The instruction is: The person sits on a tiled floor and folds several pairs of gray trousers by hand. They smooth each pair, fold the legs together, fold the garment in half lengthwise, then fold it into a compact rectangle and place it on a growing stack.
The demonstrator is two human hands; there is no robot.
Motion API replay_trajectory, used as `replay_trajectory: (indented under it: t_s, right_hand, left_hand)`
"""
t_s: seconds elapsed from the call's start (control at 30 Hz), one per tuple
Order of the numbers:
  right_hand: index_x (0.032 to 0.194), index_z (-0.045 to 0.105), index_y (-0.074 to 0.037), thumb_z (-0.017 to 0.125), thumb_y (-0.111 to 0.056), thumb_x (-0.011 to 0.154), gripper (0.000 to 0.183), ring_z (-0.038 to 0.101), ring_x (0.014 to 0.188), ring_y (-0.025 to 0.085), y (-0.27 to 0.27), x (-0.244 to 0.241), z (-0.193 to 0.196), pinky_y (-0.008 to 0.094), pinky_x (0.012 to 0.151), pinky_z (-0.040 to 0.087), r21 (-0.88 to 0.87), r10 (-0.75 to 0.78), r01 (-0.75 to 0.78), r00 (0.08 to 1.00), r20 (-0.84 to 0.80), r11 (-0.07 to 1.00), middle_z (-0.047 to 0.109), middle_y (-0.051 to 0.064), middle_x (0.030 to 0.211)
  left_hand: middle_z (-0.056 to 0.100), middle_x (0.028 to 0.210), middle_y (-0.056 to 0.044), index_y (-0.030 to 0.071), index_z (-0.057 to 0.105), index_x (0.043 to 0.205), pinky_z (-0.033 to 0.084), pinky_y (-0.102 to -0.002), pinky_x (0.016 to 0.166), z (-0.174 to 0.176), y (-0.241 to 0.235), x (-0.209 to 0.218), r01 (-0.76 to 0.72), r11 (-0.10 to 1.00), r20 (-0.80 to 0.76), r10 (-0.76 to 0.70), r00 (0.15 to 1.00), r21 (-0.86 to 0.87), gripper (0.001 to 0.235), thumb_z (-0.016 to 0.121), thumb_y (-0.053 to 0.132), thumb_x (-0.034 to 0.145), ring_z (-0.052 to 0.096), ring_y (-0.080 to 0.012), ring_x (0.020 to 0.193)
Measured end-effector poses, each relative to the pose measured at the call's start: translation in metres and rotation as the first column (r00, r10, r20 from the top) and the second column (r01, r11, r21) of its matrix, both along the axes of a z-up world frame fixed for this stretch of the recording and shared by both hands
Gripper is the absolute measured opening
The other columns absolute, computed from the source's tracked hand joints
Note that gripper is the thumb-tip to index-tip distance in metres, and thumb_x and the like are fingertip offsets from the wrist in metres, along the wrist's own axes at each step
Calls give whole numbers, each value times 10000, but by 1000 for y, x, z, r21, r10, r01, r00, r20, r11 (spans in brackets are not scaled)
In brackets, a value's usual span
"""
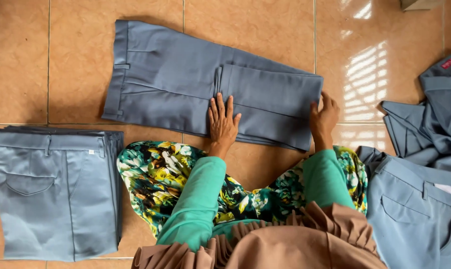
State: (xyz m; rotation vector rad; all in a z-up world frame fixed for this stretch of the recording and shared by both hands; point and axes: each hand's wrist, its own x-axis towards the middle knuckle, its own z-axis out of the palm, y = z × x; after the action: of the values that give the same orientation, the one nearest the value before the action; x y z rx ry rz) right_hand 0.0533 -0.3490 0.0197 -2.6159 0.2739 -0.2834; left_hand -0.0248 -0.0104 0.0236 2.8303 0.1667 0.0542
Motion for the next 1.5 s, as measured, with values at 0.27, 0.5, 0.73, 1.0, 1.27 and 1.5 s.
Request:
replay_trajectory:
  t_s: [0.27, 0.5, 0.73, 1.0, 1.27, 1.5]
  right_hand:
    - [1426, 572, -392, 700, -271, 926, 530, 427, 1382, 214, 29, 81, 15, 518, 1057, 415, -357, 372, -437, 897, -239, 825, 568, -127, 1426]
    - [1335, 641, -335, 776, -492, 849, 528, 484, 1266, 236, 17, 112, 28, 519, 1098, 347, -419, 400, -546, 830, -389, 725, 623, -38, 1214]
    - [1198, 752, -275, 711, -582, 897, 433, 723, 1134, 274, 21, 101, 127, 521, 1251, 195, -323, 489, -680, 712, -504, 658, 793, 53, 1143]
    - [1076, 770, -387, 744, -485, 933, 175, 602, 1137, 210, -34, 116, 69, 554, 1075, 312, -515, 286, -475, 868, -405, 714, 715, -55, 1071]
    - [1189, 650, 135, 813, -464, 936, 670, 707, 690, 482, -27, 16, 18, 660, 617, 569, 456, 65, 220, 845, -530, 862, 681, 349, 832]
    - [1367, 579, 55, 804, -394, 956, 649, 704, 843, 441, 7, -43, 67, 654, 714, 557, 667, 85, 317, 864, -496, 674, 654, 314, 1092]
  left_hand:
    - [-52, 1725, -157, 233, 61, 1667, 28, -530, 1278, 13, -2, 0, 2, 997, -181, 11, 983, 72, 678, 286, 518, 1094, -66, -389, 1581]
    - [-65, 1721, -171, 220, 39, 1661, 22, -552, 1270, 9, -4, 0, 14, 998, -154, -3, 988, 66, 690, 262, 532, 1088, -65, -404, 1579]
    - [-67, 1719, -171, 221, 45, 1661, -3, -563, 1266, 13, -4, 1, 8, 995, -180, 10, 984, 97, 764, 215, 650, 1051, -77, -401, 1577]
    - [-73, 1723, -161, 231, 38, 1662, 0, -564, 1269, 14, -5, 0, 18, 997, -174, -4, 985, 78, 770, 225, 655, 1047, -77, -395, 1580]
    - [-60, 1724, -162, 230, 44, 1664, 11, -558, 1272, 5, -4, -2, 16, 998, -115, -10, 993, 57, 767, 250, 645, 1053, -59, -393, 1582]
    - [-11, 1716, -189, 200, 88, 1664, 136, -526, 1281, -9, 8, -8, 10, 998, -31, -12, 999, -57, 721, 363, 515, 1077, 72, -393, 1579]
